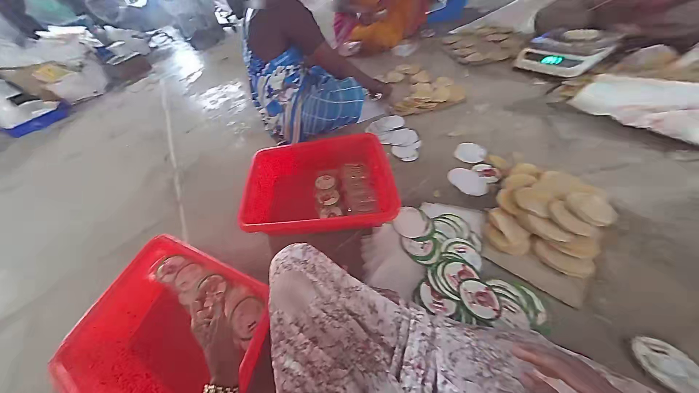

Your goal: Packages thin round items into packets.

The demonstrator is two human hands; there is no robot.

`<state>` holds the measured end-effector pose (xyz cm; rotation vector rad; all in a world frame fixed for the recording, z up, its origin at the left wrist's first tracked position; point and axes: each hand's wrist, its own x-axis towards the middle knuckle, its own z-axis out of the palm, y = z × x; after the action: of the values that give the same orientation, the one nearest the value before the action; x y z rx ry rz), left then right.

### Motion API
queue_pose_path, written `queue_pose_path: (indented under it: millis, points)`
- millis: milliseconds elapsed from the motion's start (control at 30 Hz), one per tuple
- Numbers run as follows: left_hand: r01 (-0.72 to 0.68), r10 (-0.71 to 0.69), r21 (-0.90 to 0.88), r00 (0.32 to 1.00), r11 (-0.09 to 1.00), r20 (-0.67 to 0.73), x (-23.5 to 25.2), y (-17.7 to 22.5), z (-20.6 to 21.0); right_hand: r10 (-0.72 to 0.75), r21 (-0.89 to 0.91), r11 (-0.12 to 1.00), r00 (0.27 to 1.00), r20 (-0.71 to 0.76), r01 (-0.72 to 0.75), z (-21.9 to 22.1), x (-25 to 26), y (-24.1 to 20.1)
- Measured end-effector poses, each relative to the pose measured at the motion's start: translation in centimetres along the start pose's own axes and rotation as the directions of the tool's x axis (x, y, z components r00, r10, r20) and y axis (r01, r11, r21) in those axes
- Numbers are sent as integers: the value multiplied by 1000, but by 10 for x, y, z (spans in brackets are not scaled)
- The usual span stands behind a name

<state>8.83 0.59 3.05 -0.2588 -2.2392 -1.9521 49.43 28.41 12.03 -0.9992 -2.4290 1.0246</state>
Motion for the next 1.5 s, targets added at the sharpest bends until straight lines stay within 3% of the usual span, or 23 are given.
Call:
queue_pose_path:
  millis: [67, 167, 233, 333, 400, 467, 567, 667, 733, 800, 900, 967, 1067, 1133, 1233, 1333, 1400, 1500]
  points:
    - [-89, 92, -79, 995, 993, 36, 0, 18, 32, -85, 22, 996, 995, -52, 86, 19, 17, 27]
    - [-159, 205, -216, 956, 963, 211, -25, 62, 96, -14, -18, 1000, 995, -98, 13, 62, 60, 41]
    - [-189, 315, -343, 877, 920, 362, -41, 69, 144, 115, -44, 993, 992, 48, -113, 92, 91, 46]
    - [-118, 402, -486, 742, 866, 536, -69, 69, 217, 299, -268, 936, 915, 270, -227, 144, 129, 44]
    - [-39, 365, -474, 694, 880, 620, -88, 61, 250, 346, -401, 894, 873, 344, -197, 171, 143, 42]
    - [-4, 288, -380, 659, 925, 695, -100, 49, 263, 280, -445, 890, 885, 372, -94, 186, 147, 46]
    - [56, 130, -219, 655, 974, 745, -106, 45, 265, 240, -453, 891, 874, 422, -27, 185, 149, 47]
    - [98, 82, -196, 667, 976, 741, -105, 43, 267, 219, -443, 896, 880, 421, -11, 181, 149, 53]
    - [85, 87, -199, 687, 976, 721, -104, 39, 269, 211, -288, 950, 928, 307, -120, 176, 148, 62]
    - [80, 91, -201, 693, 976, 715, -102, 37, 270, 261, 102, 957, 960, 103, -272, 162, 147, 68]
    - [147, 73, -212, 634, 966, 770, -102, 40, 267, 341, 646, 734, 936, -87, -208, 140, 142, 62]
    - [183, 112, -236, 514, 954, 850, -101, 43, 268, 356, 843, 498, 935, 12, -200, 117, 135, 49]
    - [232, 169, -244, 300, 942, 939, -106, 48, 266, 302, 920, 322, 945, 123, -222, 107, 120, 39]
    - [251, 151, -214, 250, 944, 956, -111, 52, 263, 297, 919, 308, 943, 152, -246, 111, 110, 37]
    - [171, 103, -167, 332, 971, 938, -112, 52, 259, 416, 877, 373, 900, 133, -302, 111, 97, 26]
    - [147, 69, -144, 424, 979, 903, -109, 47, 258, 319, 883, 397, 940, 122, -250, 99, 90, 29]
    - [127, 72, -137, 423, 982, 903, -108, 46, 259, 291, 884, 434, 956, 46, -175, 90, 89, 29]
    - [98, 145, -193, 367, 976, 919, -111, 48, 260, 347, 806, 571, 936, -64, -157, 81, 91, 25]
